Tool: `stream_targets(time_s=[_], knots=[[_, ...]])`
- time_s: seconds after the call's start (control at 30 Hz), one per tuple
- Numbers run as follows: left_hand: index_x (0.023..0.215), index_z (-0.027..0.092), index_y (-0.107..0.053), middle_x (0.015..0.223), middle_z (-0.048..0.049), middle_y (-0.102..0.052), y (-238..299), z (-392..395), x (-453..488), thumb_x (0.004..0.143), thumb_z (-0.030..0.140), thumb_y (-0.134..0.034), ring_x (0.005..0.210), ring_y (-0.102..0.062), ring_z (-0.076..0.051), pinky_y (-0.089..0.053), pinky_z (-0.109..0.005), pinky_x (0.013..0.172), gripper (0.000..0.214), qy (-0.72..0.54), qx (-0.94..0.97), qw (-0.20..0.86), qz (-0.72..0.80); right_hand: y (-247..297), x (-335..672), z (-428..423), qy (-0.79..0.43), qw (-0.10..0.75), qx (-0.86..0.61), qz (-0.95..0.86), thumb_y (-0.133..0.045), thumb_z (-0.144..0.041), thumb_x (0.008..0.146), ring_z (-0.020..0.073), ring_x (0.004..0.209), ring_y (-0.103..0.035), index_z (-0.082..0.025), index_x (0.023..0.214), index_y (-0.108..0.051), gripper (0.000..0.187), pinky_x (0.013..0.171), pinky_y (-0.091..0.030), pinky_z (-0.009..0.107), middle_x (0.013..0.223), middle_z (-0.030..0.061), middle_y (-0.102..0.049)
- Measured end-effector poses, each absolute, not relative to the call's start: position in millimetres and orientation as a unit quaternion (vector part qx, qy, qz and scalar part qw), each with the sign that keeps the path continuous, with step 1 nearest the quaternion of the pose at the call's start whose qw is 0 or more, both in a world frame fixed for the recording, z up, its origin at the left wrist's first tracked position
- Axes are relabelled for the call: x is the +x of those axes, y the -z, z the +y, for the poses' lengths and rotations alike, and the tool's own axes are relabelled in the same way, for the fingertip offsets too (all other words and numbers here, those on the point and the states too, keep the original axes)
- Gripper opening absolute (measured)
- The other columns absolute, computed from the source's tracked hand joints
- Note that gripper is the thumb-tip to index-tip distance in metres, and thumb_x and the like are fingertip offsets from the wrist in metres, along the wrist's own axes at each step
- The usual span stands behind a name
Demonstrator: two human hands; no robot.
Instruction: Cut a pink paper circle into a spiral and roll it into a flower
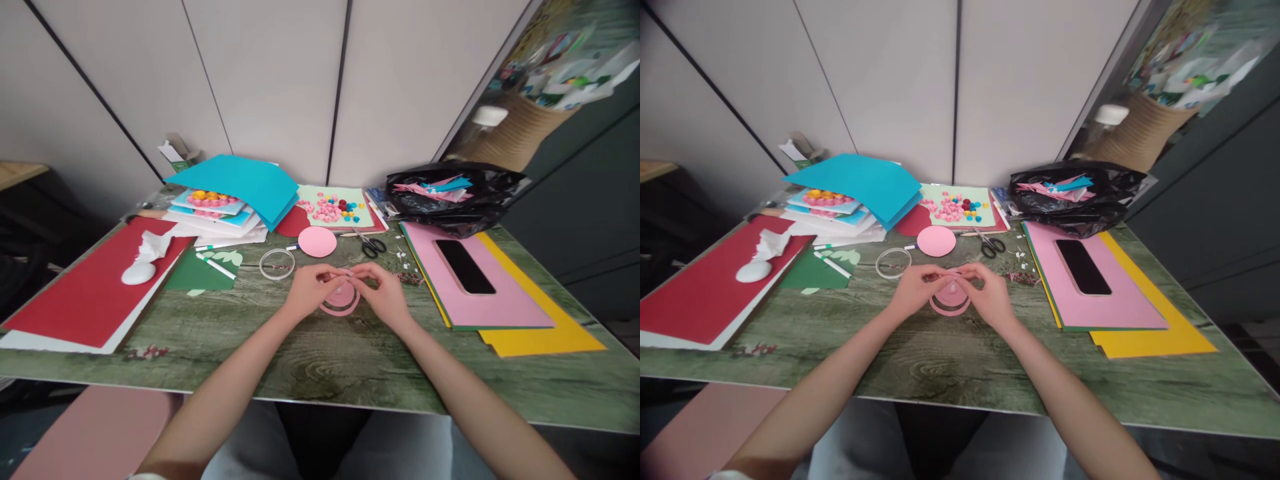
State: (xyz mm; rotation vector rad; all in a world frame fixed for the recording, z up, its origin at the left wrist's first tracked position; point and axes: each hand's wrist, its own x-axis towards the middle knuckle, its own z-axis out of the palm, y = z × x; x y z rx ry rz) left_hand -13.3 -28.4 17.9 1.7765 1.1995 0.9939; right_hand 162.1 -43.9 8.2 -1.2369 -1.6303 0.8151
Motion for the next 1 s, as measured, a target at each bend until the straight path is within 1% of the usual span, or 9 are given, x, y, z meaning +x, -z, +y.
stream_targets(time_s=[0.13, 0.23, 0.47, 0.67, 1.0], knots=[[0.078, 0.014, -0.072, 0.069, -0.0046, -0.070, -18.2, -28.1, -11.9, 0.073, 0.032, -0.062, 0.061, -0.058, -0.015, -0.042, -0.023, 0.057, 0.021, -0.400, 0.672, 0.394, 0.482, -8.1, 164.5, -42.4, -0.409, 0.465, -0.471, -0.628, -0.058, -0.034, 0.081, 0.0183, 0.081, -0.066, -0.021, 0.096, -0.060, 0.020, 0.077, -0.050, 0.033, 0.086, 0.0042, -0.069], [0.078, 0.013, -0.071, 0.071, -0.0053, -0.071, -19.9, -27.1, -11.9, 0.073, 0.031, -0.062, 0.064, -0.060, -0.015, -0.044, -0.023, 0.059, 0.021, -0.415, 0.650, 0.427, 0.472, -9.6, 165.6, -41.5, -0.437, 0.474, -0.462, -0.609, -0.060, -0.034, 0.080, 0.0184, 0.080, -0.067, -0.021, 0.096, -0.059, 0.021, 0.076, -0.051, 0.033, 0.082, 0.0035, -0.070], [0.077, 0.013, -0.071, 0.072, -0.0060, -0.071, -20.2, -26.5, -11.5, 0.072, 0.031, -0.062, 0.067, -0.062, -0.016, -0.046, -0.024, 0.061, 0.021, -0.425, 0.641, 0.443, 0.461, -9.3, 164.0, -41.8, -0.440, 0.473, -0.466, -0.605, -0.066, -0.036, 0.074, 0.0184, 0.081, -0.067, -0.021, 0.093, -0.060, 0.025, 0.078, -0.051, 0.034, 0.083, 0.0035, -0.070], [0.076, 0.013, -0.070, 0.071, -0.0053, -0.070, -19.5, -27.1, -11.0, 0.072, 0.030, -0.062, 0.065, -0.061, -0.016, -0.046, -0.024, 0.060, 0.019, -0.428, 0.634, 0.440, 0.471, -6.6, 166.8, -39.6, -0.428, 0.478, -0.465, -0.610, -0.063, -0.034, 0.077, 0.0178, 0.079, -0.065, -0.021, 0.093, -0.061, 0.020, 0.075, -0.051, 0.032, 0.084, 0.0038, -0.069], [0.075, 0.012, -0.070, 0.068, -0.0048, -0.069, -20.2, -27.9, -10.9, 0.072, 0.029, -0.061, 0.063, -0.060, -0.015, -0.044, -0.023, 0.059, 0.019, -0.429, 0.641, 0.425, 0.474, -6.6, 165.0, -40.6, -0.408, 0.483, -0.450, -0.630, -0.066, -0.032, 0.075, 0.0176, 0.083, -0.065, -0.021, 0.091, -0.062, 0.020, 0.080, -0.050, 0.034, 0.089, 0.0041, -0.068]])
